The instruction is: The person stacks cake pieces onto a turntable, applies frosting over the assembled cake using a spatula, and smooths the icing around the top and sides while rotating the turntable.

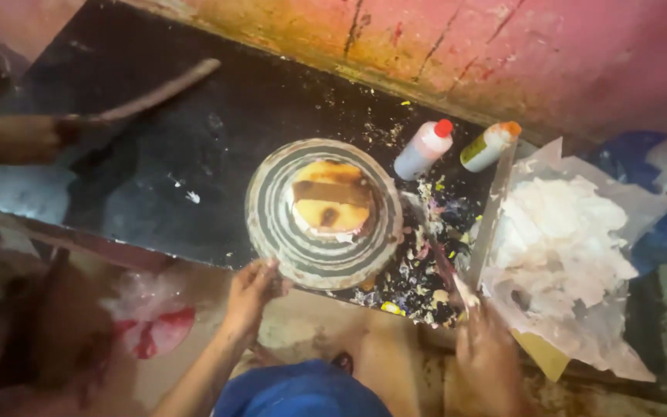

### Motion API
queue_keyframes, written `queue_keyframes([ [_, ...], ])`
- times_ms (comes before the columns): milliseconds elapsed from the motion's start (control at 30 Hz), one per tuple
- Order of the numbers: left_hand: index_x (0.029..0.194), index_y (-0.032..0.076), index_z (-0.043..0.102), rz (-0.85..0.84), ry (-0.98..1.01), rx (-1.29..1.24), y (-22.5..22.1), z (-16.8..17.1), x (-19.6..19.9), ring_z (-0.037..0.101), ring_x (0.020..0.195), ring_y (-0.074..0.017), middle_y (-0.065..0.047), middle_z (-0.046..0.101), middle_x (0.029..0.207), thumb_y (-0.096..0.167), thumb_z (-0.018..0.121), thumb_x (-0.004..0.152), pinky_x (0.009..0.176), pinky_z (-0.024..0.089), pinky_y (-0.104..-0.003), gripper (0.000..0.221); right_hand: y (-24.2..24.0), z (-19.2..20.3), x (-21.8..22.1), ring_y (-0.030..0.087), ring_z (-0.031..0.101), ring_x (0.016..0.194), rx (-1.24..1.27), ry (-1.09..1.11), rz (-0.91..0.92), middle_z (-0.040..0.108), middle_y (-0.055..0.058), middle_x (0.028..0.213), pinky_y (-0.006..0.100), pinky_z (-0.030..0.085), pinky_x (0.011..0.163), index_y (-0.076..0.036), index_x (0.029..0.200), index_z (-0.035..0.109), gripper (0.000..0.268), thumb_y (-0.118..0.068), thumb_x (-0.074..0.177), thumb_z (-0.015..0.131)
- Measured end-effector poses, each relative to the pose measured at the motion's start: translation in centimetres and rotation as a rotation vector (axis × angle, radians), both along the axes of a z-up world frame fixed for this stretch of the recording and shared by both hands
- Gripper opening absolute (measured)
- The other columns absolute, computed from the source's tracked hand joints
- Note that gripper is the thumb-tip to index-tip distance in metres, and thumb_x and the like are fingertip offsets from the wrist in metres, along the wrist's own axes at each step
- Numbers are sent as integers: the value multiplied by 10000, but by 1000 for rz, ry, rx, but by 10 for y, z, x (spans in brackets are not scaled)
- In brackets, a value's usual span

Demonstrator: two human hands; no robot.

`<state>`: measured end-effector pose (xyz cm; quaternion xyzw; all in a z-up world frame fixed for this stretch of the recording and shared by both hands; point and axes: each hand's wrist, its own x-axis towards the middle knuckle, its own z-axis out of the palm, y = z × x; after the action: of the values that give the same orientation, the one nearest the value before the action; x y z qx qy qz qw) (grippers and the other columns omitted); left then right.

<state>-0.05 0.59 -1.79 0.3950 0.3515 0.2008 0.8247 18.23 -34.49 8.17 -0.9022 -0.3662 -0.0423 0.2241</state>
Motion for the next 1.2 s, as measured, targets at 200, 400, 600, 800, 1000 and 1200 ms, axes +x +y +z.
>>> queue_keyframes([
  [200,1209,50,645,6,-142,20,33,-21,7,672,843,-141,-35,716,998,379,587,987,730,541,-307,401,175,207,1,251,619,997,-658,-954,655,668,69,1151,387,497,783,-235,1455,580,604,-238,851,597],
  [400,1269,62,631,-250,-261,-106,1,-45,10,702,879,-152,-70,736,1033,397,581,1000,723,534,-297,432,325,229,-43,210,606,939,-975,-1193,950,676,60,1094,360,482,785,-84,1323,641,511,-391,936,508],
  [600,1312,72,583,-338,-460,-216,7,-49,4,728,989,-149,-31,742,1153,338,592,980,774,555,-281,425,348,230,-56,223,589,953,-1477,-996,992,617,27,1033,382,467,764,-90,1377,561,498,-238,902,545],
  [800,1295,38,593,-338,-433,-197,21,-62,11,727,938,-168,-61,743,1129,236,618,997,768,557,-297,358,362,228,-40,173,578,962,-1465,-1130,921,593,-20,1055,346,476,754,-119,1450,517,622,-237,842,569],
  [1000,1206,36,650,-297,-376,-162,34,-53,16,710,886,-146,-49,746,1058,237,636,983,729,552,-288,300,364,235,-51,220,564,972,-1696,-802,867,579,21,1065,348,507,742,-57,1462,481,604,-172,887,625],
  [1200,1145,29,655,-285,-327,-124,46,-44,15,711,826,-140,-40,733,973,245,639,984,696,549,-272,271,368,229,-35,189,566,1031,-1646,-923,865,581,-7,1117,338,507,796,-121,1366,557,515,-164,860,643],
])
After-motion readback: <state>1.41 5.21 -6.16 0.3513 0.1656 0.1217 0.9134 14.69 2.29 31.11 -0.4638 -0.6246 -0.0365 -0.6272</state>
